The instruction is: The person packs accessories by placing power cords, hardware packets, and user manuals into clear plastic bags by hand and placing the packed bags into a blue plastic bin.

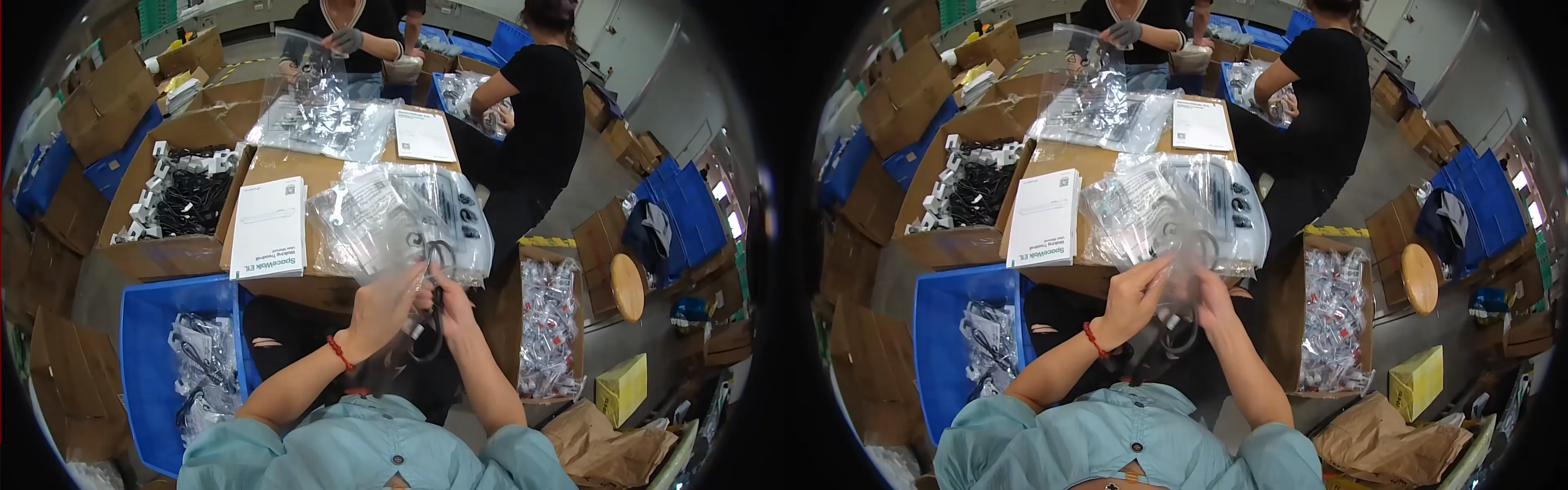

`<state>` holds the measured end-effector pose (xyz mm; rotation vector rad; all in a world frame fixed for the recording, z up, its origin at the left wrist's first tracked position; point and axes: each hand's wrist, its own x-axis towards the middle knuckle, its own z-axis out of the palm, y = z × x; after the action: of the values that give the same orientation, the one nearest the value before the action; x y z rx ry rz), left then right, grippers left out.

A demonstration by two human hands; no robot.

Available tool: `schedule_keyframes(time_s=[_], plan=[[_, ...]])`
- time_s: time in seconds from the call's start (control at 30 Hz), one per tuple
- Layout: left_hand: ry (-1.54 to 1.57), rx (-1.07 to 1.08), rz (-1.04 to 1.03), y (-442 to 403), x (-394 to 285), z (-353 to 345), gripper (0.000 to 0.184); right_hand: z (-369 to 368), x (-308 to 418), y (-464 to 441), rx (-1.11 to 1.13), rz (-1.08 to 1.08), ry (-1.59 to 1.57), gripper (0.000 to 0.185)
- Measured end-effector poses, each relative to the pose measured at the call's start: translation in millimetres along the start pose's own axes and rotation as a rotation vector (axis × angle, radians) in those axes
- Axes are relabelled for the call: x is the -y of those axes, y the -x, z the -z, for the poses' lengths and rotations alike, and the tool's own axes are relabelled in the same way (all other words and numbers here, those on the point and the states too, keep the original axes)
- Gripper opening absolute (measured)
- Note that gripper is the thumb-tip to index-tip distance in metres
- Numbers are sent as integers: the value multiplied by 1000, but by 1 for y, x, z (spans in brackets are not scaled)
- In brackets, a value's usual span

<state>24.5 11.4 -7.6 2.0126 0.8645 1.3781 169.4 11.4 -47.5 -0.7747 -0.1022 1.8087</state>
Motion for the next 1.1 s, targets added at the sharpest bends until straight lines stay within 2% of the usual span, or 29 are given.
schedule_keyframes(time_s=[0.03, 0.2, 0.3, 0.33, 0.43, 0.47, 0.57, 0.6, 0.7, 0.73, 0.83, 0.87, 0.97, 1.0, 1.1], plan=[[54, 10, 37, 0, 1, 0, 23, -9, 2, -11, -125, -8, 77, 23], [-10, 131, 3, -5, 0, 14, 24, -62, 25, -17, -140, 34, 326, 25], [52, 244, 40, 0, -2, 25, 24, -31, 55, -63, 160, -6, 261, 31], [50, 239, 40, 2, -1, 25, 24, -33, 54, -73, 163, -8, 265, 31], [63, 303, 75, 12, -2, 19, 24, -39, 40, -97, -9, 55, 245, 32], [63, 302, 84, 13, -2, 19, 24, -38, 41, -102, -12, 46, 244, 32], [55, 107, 178, 21, -1, 19, 22, -25, 47, -109, 24, -51, 8, 31], [58, 117, 194, 24, 1, 19, 22, -32, 45, -102, 10, -59, -1, 31], [-103, -148, 223, 25, 17, 20, 16, -59, 48, -74, 163, 121, 198, 31], [-102, -141, 225, 28, 19, 20, 16, -53, 51, -83, 158, 122, 192, 31], [68, 8, 321, 34, 24, 22, 13, -19, 62, -129, 321, -155, 76, 32], [65, 10, 316, 34, 22, 22, 13, -22, 58, -134, 325, -151, 74, 32], [72, 7, 211, 37, 14, 16, 15, -35, 40, -154, -146, 216, -50, 34], [72, 11, 199, 38, 14, 16, 15, -30, 41, -159, -139, 226, -54, 34], [-36, 5, 180, 40, 20, 19, 14, -11, 38, -175, 120, 104, -266, 33]])
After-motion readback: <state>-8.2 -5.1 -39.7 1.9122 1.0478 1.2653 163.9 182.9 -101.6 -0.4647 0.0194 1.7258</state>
